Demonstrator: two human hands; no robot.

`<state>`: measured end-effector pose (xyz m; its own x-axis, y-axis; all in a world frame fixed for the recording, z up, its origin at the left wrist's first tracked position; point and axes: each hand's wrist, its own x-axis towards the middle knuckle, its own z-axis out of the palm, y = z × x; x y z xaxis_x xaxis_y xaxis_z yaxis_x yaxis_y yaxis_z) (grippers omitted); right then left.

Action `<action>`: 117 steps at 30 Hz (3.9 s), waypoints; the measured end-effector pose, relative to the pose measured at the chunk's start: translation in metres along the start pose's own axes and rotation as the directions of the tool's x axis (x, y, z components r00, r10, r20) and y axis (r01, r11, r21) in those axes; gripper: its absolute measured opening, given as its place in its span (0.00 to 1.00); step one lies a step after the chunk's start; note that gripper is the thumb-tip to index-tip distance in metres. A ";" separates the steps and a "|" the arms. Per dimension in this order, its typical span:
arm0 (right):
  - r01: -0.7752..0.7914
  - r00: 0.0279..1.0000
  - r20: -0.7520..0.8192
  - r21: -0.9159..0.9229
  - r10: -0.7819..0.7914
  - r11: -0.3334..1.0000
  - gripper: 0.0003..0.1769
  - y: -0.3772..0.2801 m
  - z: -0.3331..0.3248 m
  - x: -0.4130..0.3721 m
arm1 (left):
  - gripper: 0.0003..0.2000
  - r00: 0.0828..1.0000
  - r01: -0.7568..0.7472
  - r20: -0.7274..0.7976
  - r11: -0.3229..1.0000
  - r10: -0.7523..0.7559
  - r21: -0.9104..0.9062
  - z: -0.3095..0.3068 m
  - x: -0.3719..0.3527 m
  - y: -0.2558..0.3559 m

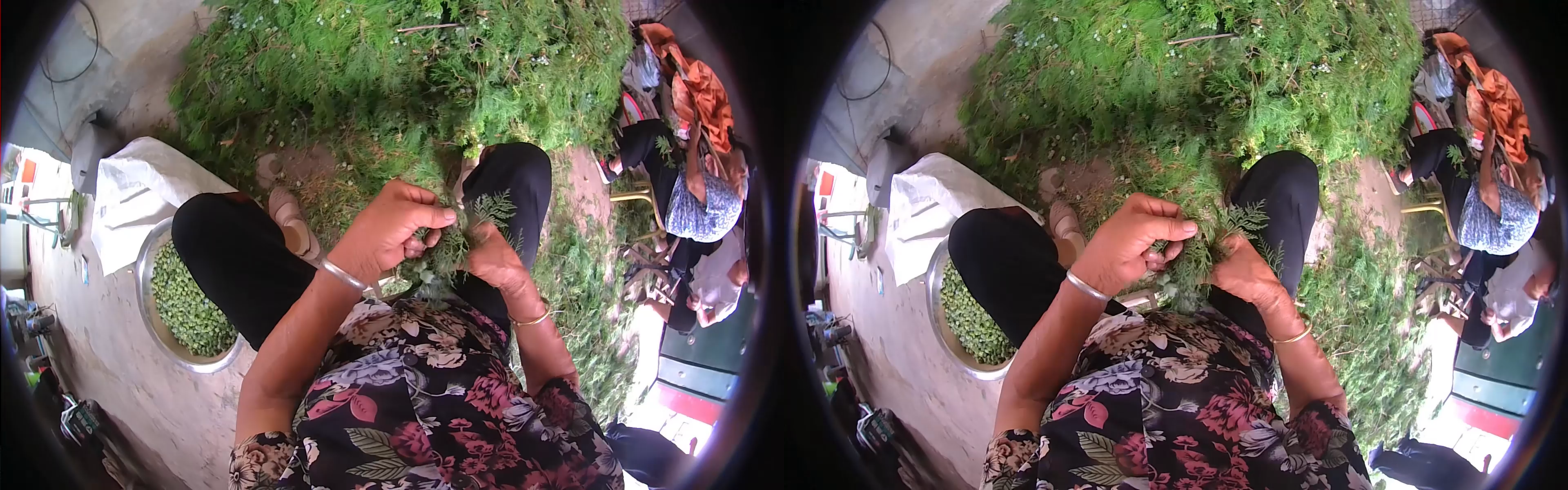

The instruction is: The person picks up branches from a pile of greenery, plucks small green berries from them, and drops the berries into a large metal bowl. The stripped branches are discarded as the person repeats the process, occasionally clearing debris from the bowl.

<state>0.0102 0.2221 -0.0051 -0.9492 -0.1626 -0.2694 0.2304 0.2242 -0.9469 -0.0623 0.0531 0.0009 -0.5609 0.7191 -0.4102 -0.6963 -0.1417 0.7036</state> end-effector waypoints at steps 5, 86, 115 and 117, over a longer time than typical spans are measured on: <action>-0.077 0.997 0.057 0.433 0.058 0.898 0.09 0.027 -0.006 -0.005 | 0.07 0.999 0.048 0.009 0.995 -0.047 -0.088 -0.017 0.008 -0.016; 0.042 0.965 -0.256 -0.084 -0.062 0.996 0.13 -0.016 -0.004 -0.050 | 0.07 0.913 -0.396 0.092 0.805 0.398 0.441 0.019 -0.032 -0.022; 0.352 0.830 -0.030 -0.746 -0.557 0.565 0.24 -0.004 -0.002 -0.063 | 0.05 0.847 -0.485 -0.195 0.869 0.495 0.100 -0.005 -0.041 -0.055; 0.289 0.848 -0.105 -0.729 -0.520 0.620 0.23 -0.005 0.003 -0.065 | 0.08 0.805 -0.521 -0.157 0.809 0.572 0.273 0.000 -0.046 -0.053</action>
<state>0.0714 0.2286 0.0167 -0.9470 -0.1530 0.2823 -0.2882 0.7928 -0.5371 0.0009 0.0272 -0.0177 -0.9200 0.3915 -0.0192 -0.1487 -0.3034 0.9412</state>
